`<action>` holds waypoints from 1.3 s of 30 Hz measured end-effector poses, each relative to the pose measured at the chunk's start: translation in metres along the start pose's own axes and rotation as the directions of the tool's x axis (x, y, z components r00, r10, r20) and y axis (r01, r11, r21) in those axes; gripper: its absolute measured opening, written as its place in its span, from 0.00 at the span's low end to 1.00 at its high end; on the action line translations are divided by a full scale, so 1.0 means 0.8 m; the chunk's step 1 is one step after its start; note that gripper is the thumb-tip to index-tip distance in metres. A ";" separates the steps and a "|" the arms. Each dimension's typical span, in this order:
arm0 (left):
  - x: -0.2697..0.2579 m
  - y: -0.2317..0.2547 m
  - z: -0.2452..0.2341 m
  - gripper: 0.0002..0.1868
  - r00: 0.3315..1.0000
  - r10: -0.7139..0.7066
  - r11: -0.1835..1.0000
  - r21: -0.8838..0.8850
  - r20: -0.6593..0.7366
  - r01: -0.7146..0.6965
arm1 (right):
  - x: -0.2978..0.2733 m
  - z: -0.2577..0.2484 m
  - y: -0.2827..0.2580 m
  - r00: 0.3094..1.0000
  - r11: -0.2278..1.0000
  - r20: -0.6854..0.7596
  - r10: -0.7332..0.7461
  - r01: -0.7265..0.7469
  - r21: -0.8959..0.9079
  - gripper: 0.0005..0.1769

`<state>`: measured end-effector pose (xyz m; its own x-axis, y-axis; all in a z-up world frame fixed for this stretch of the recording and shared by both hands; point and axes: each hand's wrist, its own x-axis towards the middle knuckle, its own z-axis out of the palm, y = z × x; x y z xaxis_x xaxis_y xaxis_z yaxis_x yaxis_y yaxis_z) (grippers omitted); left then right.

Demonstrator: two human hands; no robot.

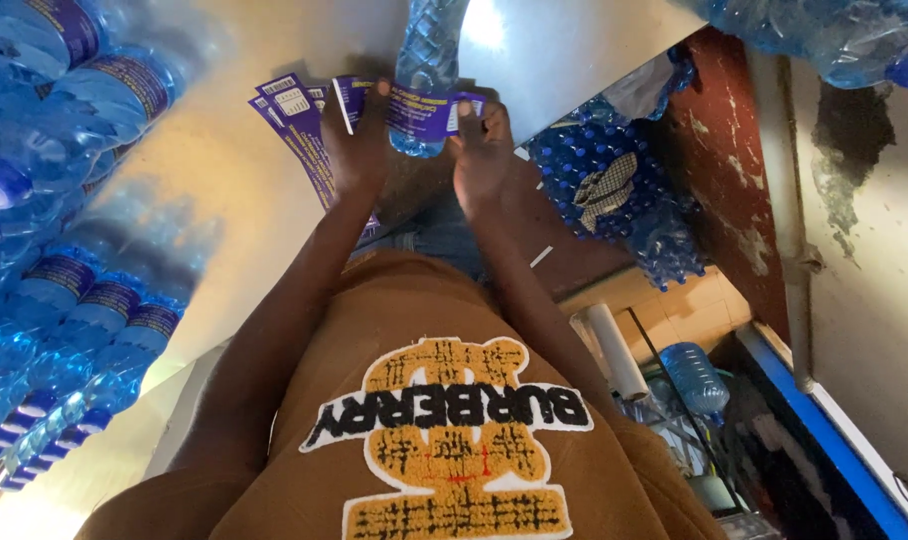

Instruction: Manually applying brand labels to plastic water bottles by wrapping them around the bottle body.

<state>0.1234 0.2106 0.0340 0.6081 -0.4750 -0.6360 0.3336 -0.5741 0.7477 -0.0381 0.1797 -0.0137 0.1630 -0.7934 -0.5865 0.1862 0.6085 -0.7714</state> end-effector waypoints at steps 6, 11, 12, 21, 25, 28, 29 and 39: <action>0.034 -0.043 0.005 0.16 0.995 0.059 0.998 0.029 -0.075 -0.057 | -0.011 0.067 -0.027 0.991 0.988 0.052 -0.122 0.126 -0.094 0.21; 0.046 -0.022 0.001 0.14 0.936 -0.313 0.939 -0.198 -0.161 0.280 | 0.002 0.090 -0.011 0.994 0.990 -0.017 -0.106 0.104 -0.096 0.14; 0.045 -0.014 -0.003 0.13 0.926 -0.360 0.911 -0.259 -0.117 0.322 | 0.004 0.096 -0.021 0.997 0.976 -0.009 -0.078 0.075 -0.204 0.19; 0.035 0.016 -0.038 0.10 0.903 -0.424 0.841 -0.336 0.076 0.423 | 0.027 0.079 -0.078 0.773 0.954 0.581 0.253 -0.099 -0.283 0.56; 0.031 0.058 -0.055 0.16 0.967 -0.240 0.969 -0.034 0.081 0.244 | 0.060 0.097 -0.098 0.768 0.849 0.530 0.360 -0.035 -0.527 0.48; 0.051 0.029 -0.060 0.03 0.979 0.205 0.974 0.107 -0.021 -0.201 | 0.119 0.143 -0.083 0.902 0.939 0.261 0.345 -0.329 -0.104 0.52; 0.048 0.034 -0.061 0.03 0.975 0.220 0.971 0.104 -0.025 -0.217 | 0.116 0.156 -0.088 0.903 0.943 0.272 0.332 -0.316 -0.102 0.52; -0.061 0.192 -0.089 0.29 0.883 0.435 0.874 -0.316 0.175 -0.368 | 0.042 0.213 -0.198 0.668 0.805 0.697 -0.260 -0.249 0.539 0.23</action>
<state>0.1958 0.1933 0.1933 0.5558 -0.7864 -0.2695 0.2949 -0.1166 0.9484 0.1033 0.0598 0.1310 0.7360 -0.6767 -0.0188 0.6312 0.6961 -0.3421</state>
